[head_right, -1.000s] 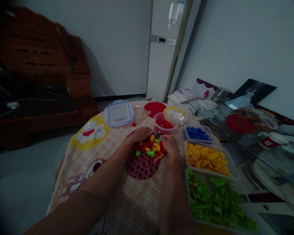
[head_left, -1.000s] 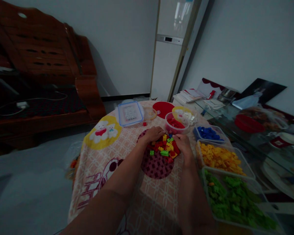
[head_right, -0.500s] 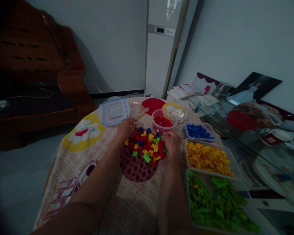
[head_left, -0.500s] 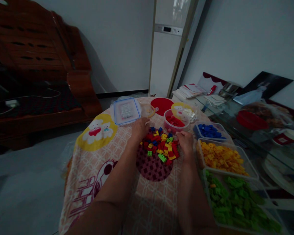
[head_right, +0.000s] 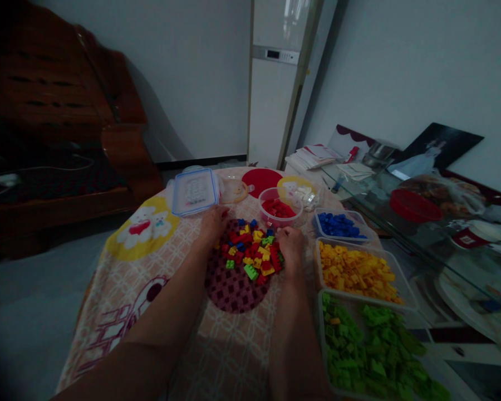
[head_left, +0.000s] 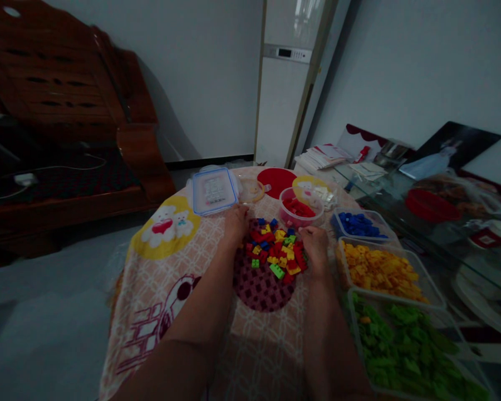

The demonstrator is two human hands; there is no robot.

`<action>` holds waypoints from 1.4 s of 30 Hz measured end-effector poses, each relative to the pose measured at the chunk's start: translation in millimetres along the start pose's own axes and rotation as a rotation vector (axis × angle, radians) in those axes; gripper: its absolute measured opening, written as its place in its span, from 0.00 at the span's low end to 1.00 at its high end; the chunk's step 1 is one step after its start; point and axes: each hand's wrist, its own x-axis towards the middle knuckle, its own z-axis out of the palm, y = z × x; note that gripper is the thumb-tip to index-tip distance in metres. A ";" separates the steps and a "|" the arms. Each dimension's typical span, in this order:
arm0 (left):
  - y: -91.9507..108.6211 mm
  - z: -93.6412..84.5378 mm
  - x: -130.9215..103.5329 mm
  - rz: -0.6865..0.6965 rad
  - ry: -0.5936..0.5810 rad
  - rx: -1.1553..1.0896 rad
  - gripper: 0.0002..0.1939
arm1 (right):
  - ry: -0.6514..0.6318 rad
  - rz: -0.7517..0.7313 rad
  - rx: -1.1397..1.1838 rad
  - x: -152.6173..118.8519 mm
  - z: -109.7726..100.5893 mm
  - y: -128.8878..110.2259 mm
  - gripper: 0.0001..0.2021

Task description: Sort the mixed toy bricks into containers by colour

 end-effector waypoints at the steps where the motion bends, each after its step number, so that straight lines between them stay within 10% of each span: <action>1: -0.9 -0.7 0.7 -0.012 -0.008 -0.007 0.17 | 0.002 -0.003 -0.004 -0.2 0.1 0.0 0.15; 11: 39.9 -0.3 5.1 0.033 -0.064 -0.508 0.14 | -0.003 0.014 -0.008 -0.4 3.5 2.4 0.15; 21: 74.5 2.9 1.1 0.377 -0.106 -0.796 0.27 | -0.012 0.010 -0.069 -1.1 2.1 -1.9 0.14; 32: 31.7 -22.4 11.8 0.045 -0.041 -0.476 0.16 | -0.006 -0.014 -0.082 -0.9 4.9 1.3 0.15; 42: 63.4 -8.1 -6.3 0.350 -0.276 -0.119 0.16 | -0.002 0.011 -0.059 -3.6 1.6 -5.6 0.15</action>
